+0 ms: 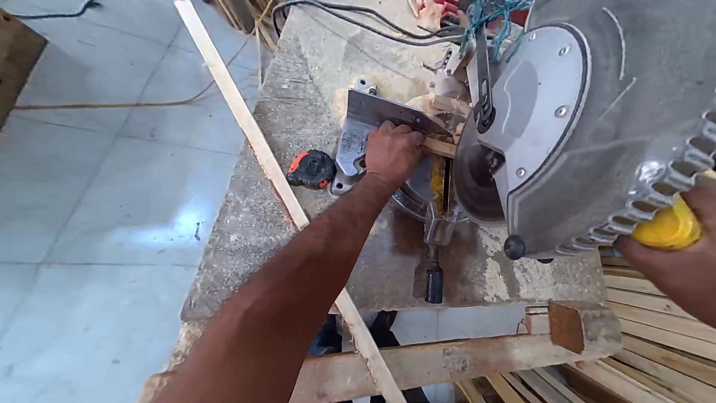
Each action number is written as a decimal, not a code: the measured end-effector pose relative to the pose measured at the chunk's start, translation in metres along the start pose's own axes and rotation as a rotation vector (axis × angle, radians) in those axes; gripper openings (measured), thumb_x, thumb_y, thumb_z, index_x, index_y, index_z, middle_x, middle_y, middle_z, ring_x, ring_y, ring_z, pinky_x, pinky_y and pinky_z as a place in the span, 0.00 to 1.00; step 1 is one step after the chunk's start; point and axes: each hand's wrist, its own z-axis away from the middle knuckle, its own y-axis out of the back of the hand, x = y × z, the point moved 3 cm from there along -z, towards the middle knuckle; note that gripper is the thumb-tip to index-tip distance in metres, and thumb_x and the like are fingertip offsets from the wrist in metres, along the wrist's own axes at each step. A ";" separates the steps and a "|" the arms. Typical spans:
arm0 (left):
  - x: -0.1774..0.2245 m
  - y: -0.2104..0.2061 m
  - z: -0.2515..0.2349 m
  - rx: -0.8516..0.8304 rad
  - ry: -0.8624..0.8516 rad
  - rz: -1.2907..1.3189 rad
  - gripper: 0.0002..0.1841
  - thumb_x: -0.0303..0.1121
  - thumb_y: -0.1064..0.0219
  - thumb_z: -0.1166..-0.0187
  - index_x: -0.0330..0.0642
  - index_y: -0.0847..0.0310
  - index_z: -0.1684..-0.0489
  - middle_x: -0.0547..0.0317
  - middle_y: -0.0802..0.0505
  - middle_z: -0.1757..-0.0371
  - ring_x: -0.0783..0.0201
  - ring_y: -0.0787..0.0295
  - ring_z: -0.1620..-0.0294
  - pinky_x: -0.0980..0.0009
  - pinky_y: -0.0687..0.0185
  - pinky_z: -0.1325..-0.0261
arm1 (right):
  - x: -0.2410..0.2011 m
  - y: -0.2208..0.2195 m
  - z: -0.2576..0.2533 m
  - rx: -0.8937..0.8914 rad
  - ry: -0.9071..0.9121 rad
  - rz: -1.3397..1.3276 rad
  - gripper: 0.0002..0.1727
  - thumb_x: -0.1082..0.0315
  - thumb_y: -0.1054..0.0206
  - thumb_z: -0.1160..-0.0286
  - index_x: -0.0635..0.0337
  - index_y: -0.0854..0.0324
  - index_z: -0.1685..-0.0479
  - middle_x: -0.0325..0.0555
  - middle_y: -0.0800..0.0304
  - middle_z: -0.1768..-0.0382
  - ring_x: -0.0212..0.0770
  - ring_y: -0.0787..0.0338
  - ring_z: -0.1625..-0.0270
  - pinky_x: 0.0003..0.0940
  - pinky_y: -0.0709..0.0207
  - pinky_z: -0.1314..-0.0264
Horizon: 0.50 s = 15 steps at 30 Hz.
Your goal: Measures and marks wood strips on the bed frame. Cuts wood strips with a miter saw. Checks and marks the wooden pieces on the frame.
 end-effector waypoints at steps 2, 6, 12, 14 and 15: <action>0.000 -0.002 0.001 0.014 0.014 0.010 0.17 0.56 0.35 0.19 0.58 0.06 0.55 0.61 0.03 0.50 0.48 0.10 0.43 0.45 0.19 0.45 | -0.005 -0.012 0.007 0.051 0.021 0.017 0.28 0.40 0.35 0.38 0.59 0.20 0.62 0.51 0.18 0.75 0.56 0.15 0.75 0.58 0.29 0.82; -0.002 -0.003 0.000 0.017 0.020 0.006 0.16 0.56 0.36 0.19 0.60 0.06 0.54 0.63 0.03 0.50 0.48 0.10 0.42 0.45 0.20 0.45 | -0.010 -0.027 0.013 0.134 0.082 0.019 0.26 0.42 0.37 0.35 0.60 0.22 0.69 0.51 0.20 0.78 0.55 0.16 0.77 0.55 0.31 0.83; -0.002 -0.003 -0.001 0.005 0.040 0.012 0.15 0.55 0.35 0.19 0.62 0.05 0.54 0.63 0.03 0.51 0.49 0.10 0.43 0.45 0.20 0.44 | -0.014 -0.030 0.014 0.162 0.097 0.020 0.26 0.42 0.37 0.34 0.61 0.23 0.72 0.51 0.22 0.79 0.55 0.17 0.77 0.54 0.32 0.83; -0.002 -0.003 -0.002 0.001 0.042 0.001 0.15 0.56 0.35 0.19 0.62 0.06 0.55 0.63 0.04 0.51 0.50 0.11 0.43 0.46 0.21 0.45 | -0.016 -0.029 0.015 0.167 0.094 0.020 0.26 0.43 0.37 0.35 0.61 0.24 0.73 0.51 0.22 0.80 0.54 0.18 0.78 0.53 0.32 0.83; -0.002 -0.003 -0.002 0.000 0.039 -0.003 0.15 0.56 0.35 0.19 0.62 0.06 0.55 0.63 0.04 0.52 0.49 0.11 0.44 0.46 0.20 0.45 | -0.017 -0.029 0.015 0.169 0.092 0.018 0.26 0.43 0.37 0.35 0.61 0.24 0.73 0.51 0.22 0.80 0.54 0.18 0.78 0.53 0.33 0.83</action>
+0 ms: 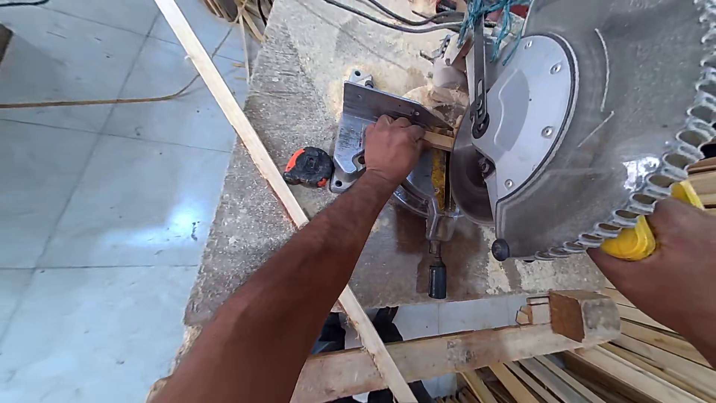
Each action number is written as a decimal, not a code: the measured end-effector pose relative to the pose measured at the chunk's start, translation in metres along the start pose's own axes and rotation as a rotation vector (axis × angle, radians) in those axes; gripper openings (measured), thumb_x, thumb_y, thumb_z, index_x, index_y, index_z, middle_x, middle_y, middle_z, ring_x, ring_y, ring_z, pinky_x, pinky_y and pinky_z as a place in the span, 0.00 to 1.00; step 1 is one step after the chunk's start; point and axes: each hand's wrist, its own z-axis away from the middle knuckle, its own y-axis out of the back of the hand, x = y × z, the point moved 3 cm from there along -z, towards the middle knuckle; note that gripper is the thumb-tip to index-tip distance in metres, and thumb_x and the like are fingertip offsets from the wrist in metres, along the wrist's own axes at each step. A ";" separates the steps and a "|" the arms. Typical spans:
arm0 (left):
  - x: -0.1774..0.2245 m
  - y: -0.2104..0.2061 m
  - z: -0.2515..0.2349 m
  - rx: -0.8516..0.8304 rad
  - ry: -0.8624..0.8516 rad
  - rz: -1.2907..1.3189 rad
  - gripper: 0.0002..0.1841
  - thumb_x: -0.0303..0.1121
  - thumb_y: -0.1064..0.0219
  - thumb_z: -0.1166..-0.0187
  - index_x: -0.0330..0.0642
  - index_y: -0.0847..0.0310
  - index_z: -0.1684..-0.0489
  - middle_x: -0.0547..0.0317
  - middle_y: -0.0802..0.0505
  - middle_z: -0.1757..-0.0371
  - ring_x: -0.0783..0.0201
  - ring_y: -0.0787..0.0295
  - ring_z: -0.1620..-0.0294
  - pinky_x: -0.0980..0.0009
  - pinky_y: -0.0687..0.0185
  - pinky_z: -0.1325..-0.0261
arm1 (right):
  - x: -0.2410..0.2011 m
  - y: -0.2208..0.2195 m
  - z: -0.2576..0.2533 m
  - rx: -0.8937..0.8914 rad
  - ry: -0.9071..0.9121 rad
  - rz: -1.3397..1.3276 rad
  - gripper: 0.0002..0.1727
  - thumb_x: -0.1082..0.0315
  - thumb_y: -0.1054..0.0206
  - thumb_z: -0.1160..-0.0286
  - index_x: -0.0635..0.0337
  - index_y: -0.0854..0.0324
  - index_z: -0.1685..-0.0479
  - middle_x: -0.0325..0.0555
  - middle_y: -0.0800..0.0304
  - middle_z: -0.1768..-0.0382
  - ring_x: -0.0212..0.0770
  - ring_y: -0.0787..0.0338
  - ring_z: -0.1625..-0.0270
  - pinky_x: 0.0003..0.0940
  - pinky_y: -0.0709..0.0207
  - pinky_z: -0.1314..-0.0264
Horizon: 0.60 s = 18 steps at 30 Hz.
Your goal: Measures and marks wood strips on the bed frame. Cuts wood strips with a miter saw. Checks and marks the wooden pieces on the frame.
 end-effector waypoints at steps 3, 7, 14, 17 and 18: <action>0.001 0.002 -0.001 -0.034 0.002 0.000 0.15 0.55 0.35 0.19 0.60 0.06 0.55 0.61 0.04 0.51 0.48 0.11 0.42 0.44 0.21 0.45 | -0.002 0.002 -0.001 0.003 0.000 0.011 0.26 0.43 0.37 0.36 0.61 0.25 0.75 0.51 0.23 0.81 0.55 0.18 0.79 0.53 0.33 0.84; 0.002 0.002 -0.001 -0.065 0.000 -0.007 0.16 0.55 0.36 0.18 0.59 0.06 0.54 0.58 0.04 0.51 0.45 0.12 0.42 0.42 0.20 0.44 | -0.002 0.001 0.000 0.000 0.003 0.020 0.25 0.44 0.37 0.35 0.62 0.24 0.72 0.52 0.21 0.79 0.57 0.17 0.78 0.55 0.32 0.83; 0.003 0.001 -0.003 -0.083 0.006 -0.028 0.17 0.56 0.36 0.18 0.59 0.07 0.54 0.60 0.05 0.51 0.46 0.12 0.42 0.43 0.21 0.45 | -0.003 0.001 -0.001 0.022 0.011 0.012 0.23 0.46 0.36 0.34 0.61 0.25 0.74 0.51 0.23 0.81 0.54 0.19 0.79 0.53 0.33 0.84; 0.004 0.001 -0.003 -0.092 0.005 -0.036 0.17 0.57 0.37 0.18 0.58 0.07 0.55 0.59 0.05 0.51 0.46 0.12 0.42 0.43 0.21 0.45 | -0.004 0.001 0.000 0.037 0.017 0.018 0.24 0.46 0.37 0.34 0.61 0.25 0.75 0.51 0.23 0.81 0.55 0.19 0.80 0.53 0.34 0.84; 0.004 0.001 -0.003 -0.092 0.007 -0.035 0.17 0.57 0.36 0.18 0.59 0.07 0.55 0.60 0.05 0.51 0.47 0.13 0.42 0.43 0.21 0.45 | -0.005 0.001 0.000 0.038 0.018 0.021 0.24 0.46 0.37 0.34 0.61 0.25 0.75 0.51 0.23 0.82 0.55 0.19 0.81 0.53 0.34 0.84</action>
